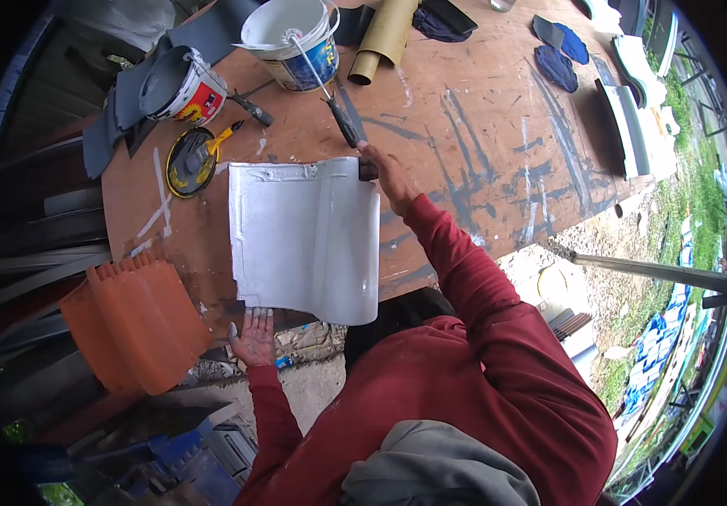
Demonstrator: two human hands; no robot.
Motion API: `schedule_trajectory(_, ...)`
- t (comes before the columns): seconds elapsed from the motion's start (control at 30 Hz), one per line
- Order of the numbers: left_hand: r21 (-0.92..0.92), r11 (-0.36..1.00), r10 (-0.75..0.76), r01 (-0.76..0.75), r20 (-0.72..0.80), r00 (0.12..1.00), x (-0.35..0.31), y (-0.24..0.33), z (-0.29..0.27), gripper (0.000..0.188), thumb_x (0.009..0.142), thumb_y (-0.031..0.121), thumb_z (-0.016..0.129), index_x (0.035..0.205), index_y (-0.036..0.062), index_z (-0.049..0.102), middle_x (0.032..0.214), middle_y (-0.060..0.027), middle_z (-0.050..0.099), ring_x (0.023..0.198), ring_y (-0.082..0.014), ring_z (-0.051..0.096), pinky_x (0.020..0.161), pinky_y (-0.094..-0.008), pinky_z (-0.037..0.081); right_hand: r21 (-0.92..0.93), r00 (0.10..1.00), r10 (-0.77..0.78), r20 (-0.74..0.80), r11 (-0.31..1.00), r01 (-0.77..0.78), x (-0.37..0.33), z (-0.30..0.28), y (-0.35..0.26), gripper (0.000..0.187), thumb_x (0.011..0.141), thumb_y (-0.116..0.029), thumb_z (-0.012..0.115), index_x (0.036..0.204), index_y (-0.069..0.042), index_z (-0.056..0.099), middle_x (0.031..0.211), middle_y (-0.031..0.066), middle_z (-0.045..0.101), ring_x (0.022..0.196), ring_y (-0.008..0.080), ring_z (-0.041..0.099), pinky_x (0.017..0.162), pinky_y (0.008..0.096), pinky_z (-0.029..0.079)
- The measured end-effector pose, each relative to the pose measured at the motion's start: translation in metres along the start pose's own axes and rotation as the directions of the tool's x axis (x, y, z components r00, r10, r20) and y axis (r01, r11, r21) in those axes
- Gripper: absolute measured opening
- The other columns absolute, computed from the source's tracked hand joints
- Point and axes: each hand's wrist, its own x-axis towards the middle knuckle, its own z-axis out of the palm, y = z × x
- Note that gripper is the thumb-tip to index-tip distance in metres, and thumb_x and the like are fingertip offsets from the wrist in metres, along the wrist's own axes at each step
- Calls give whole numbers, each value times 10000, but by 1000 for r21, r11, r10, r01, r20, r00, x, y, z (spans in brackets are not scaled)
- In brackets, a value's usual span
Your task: The person places a roof tile on the table, dips a paint roller into a container of paint, and coats the surface of the tile. The person then holds the tile by hand and applies paint to its curved sides with the paint roller.
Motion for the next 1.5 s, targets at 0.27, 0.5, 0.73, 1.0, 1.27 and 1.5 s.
schedule_trajectory(0.27,24,966,-254,259,312,916,-10,-98,103,753,909,367,587,1443,-120,377,1532,-295,368,1457,-429,328,1253,-558,215,84,967,-90,-240,990,113,-62,-176,-64,713,956,-564,571,1239,89,617,1142,211,688,995,243,646,937,350,466)
schedule_trajectory(0.5,128,802,-577,583,418,702,-10,-241,209,683,794,149,585,1403,-107,412,1525,-295,380,1473,-434,307,1261,-545,208,50,911,21,-411,999,-1,-59,-376,-94,817,913,-655,579,1207,106,621,1087,202,684,950,228,646,907,337,491)
schedule_trajectory(0.73,176,643,-752,745,330,571,-39,-425,283,720,725,0,506,1425,-92,365,1572,-259,334,1519,-381,245,1273,-517,198,-464,909,-18,-416,864,-195,17,-560,-152,960,893,-771,504,1504,-32,460,1223,179,646,1099,256,614,1020,378,452)
schedule_trajectory(1.0,195,634,-765,748,302,569,-70,-551,349,713,754,-42,491,1456,-78,372,1589,-237,338,1523,-336,257,1276,-449,200,-626,916,-137,-378,767,-144,143,-623,-192,1006,849,-836,476,1346,30,596,1164,218,645,1067,294,614,955,398,447)
schedule_trajectory(1.27,615,506,-825,605,140,548,-51,-557,365,548,866,-16,544,1402,-62,440,1518,-236,446,1416,-338,449,1200,-438,353,-850,931,-288,-223,526,-41,159,-655,-205,837,961,-694,458,1262,72,611,949,311,680,909,430,658,853,520,480)
schedule_trajectory(1.5,537,782,-466,316,166,869,-27,-425,297,437,993,179,468,1378,-22,523,1350,-172,629,1215,-269,638,1071,-384,488,-586,802,-590,91,619,523,7,-436,-216,598,971,-397,672,1335,70,585,1157,240,707,1107,319,678,951,407,510)
